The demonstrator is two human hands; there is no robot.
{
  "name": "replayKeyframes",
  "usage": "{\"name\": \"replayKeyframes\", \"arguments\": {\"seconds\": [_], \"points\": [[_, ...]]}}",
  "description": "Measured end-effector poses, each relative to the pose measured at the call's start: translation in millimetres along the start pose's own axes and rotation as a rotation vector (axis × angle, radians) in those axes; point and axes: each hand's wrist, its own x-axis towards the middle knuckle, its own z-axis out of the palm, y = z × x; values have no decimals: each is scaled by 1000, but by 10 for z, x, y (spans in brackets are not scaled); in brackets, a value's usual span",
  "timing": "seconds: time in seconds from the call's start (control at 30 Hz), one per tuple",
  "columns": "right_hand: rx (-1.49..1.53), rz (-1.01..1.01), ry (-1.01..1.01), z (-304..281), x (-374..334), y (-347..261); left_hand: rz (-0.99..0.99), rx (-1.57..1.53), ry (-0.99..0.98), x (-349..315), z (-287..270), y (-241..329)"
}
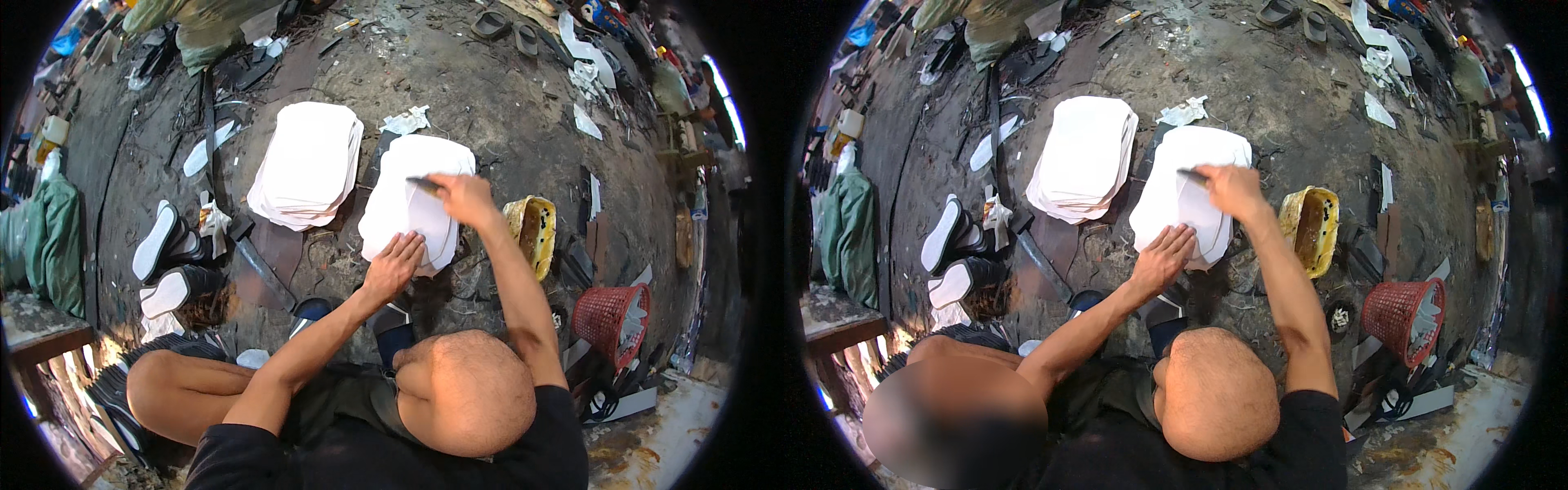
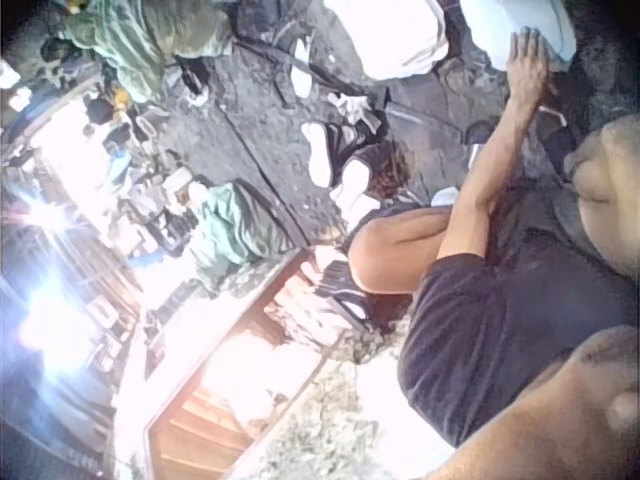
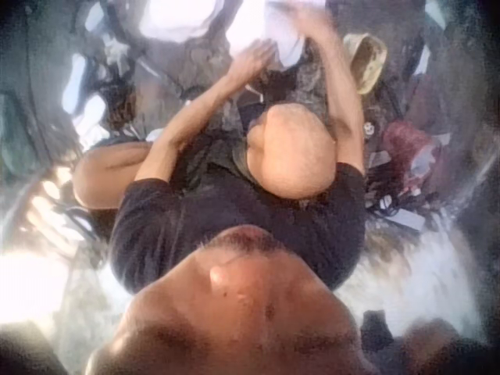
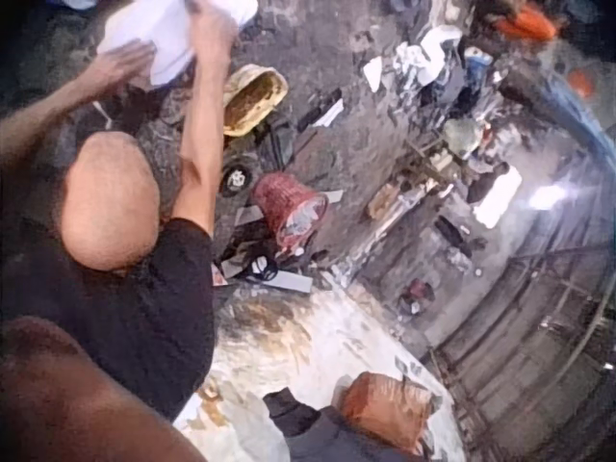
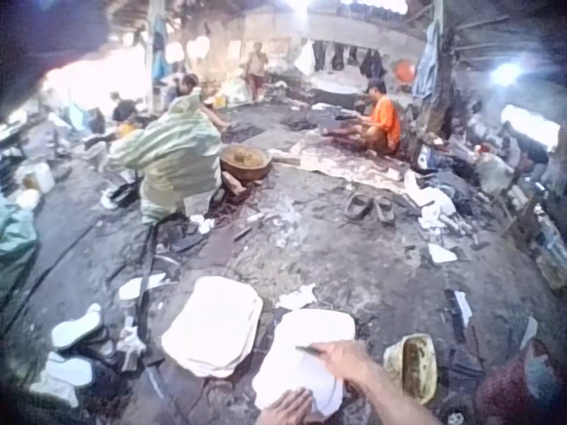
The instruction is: The person sits on the ground and applies glue from a yellow container to white shoe insoles using a black scraper. They spread the glue evenly, then stack the treated insoles onto a growing pile.
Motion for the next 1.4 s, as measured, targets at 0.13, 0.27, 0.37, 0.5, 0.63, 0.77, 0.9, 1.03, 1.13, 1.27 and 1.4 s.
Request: {"name": "replayKeyframes", "arguments": {"seconds": [0.13, 0.27, 0.37, 0.5, 0.63, 0.77, 0.9, 1.03, 1.13, 1.27, 1.4], "points": [[28, 83, 175, 37, 231, 202, -11, -83, -94, 183, -163, -58], [51, -2, 141, 160, -23, -106, -79, -309, 122, -1, -151, -266], [117, -77, 153, 245, -429, -407, -519, -301, 588, -214, -34, -214], [36, -198, 180, 446, -868, -546, -978, -555, 596, -308, 63, -161], [-73, -310, 206, 595, -1196, -481, -1003, -699, 569, -317, 87, -220], [-114, -371, 166, 637, -1406, -398, -989, -681, 491, -304, 73, -226], [396, -181, 197, 369, -1385, -510, -939, -528, 523, -476, 78, -442], [990, 69, 576, -499, -1620, -105, -368, -149, 322, -100, -356, -34], [1133, 64, 864, -782, -1591, 72, 74, 45, 36, 306, -329, -35], [1116, 194, 913, -706, -1660, 123, 307, 209, -218, 717, -431, -110], [1154, 231, 883, -512, -1681, 159, 189, -166, -250, 887, -532, -416]]}}
